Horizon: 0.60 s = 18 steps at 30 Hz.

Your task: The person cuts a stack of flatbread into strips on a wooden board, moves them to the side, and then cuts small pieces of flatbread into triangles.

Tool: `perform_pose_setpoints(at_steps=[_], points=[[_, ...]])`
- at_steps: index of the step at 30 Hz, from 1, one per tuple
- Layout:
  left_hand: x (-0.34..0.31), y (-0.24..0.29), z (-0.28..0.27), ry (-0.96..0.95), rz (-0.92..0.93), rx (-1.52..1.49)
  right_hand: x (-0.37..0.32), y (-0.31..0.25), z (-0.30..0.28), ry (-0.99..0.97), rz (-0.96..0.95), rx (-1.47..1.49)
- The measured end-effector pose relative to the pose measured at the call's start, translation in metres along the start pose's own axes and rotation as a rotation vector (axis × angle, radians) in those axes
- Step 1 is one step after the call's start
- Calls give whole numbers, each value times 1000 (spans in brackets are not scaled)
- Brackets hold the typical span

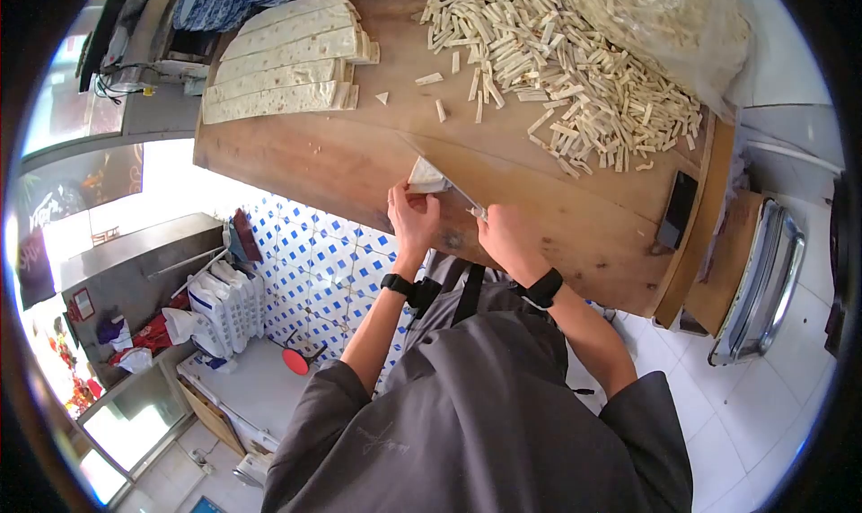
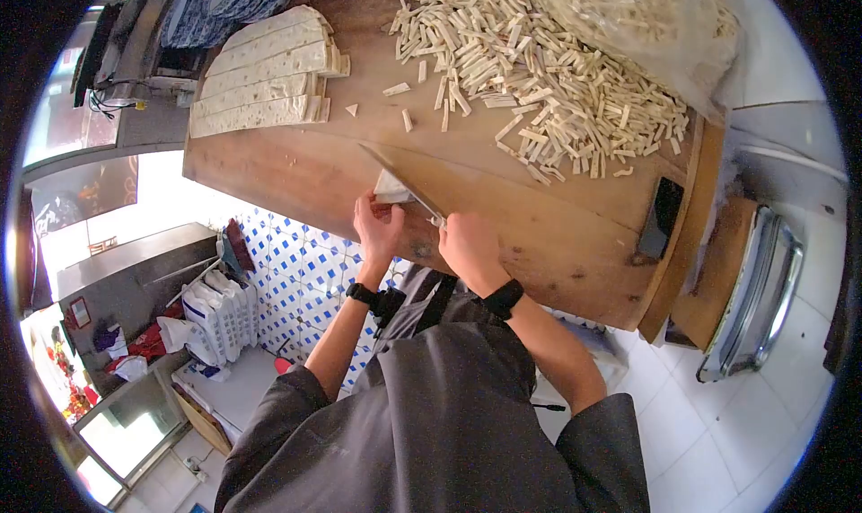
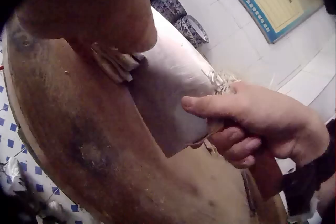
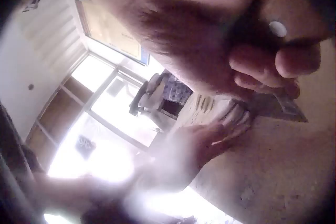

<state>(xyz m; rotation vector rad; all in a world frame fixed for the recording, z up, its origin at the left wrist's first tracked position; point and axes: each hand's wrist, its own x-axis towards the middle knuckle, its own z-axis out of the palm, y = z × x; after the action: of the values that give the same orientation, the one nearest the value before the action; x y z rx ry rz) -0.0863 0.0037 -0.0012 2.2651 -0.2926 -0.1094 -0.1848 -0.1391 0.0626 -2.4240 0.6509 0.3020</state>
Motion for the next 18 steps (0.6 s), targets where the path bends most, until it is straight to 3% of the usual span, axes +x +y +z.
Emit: perform_pose_setpoints(at_steps=[2, 5, 7, 10, 13, 16, 18], points=[[0, 1, 2, 55, 27, -9, -2, 3, 9, -12, -16, 14], [-1, 5, 8, 97, -83, -143, -4, 5, 15, -2, -43, 23], [3, 6, 15, 156, -284, -162, -1, 10, 21, -23, -19, 60], [9, 2, 19, 88, -394, -127, 1, 18, 25, -48, 26, 150], [8, 7, 24, 166, -373, -254, 9, 25, 16, -80, 49, 215], [8, 24, 23, 300, -392, -164, 10, 24, 6, -128, 46, 227], [9, 12, 25, 270, -451, -212, 10, 25, 6, -140, 33, 224]])
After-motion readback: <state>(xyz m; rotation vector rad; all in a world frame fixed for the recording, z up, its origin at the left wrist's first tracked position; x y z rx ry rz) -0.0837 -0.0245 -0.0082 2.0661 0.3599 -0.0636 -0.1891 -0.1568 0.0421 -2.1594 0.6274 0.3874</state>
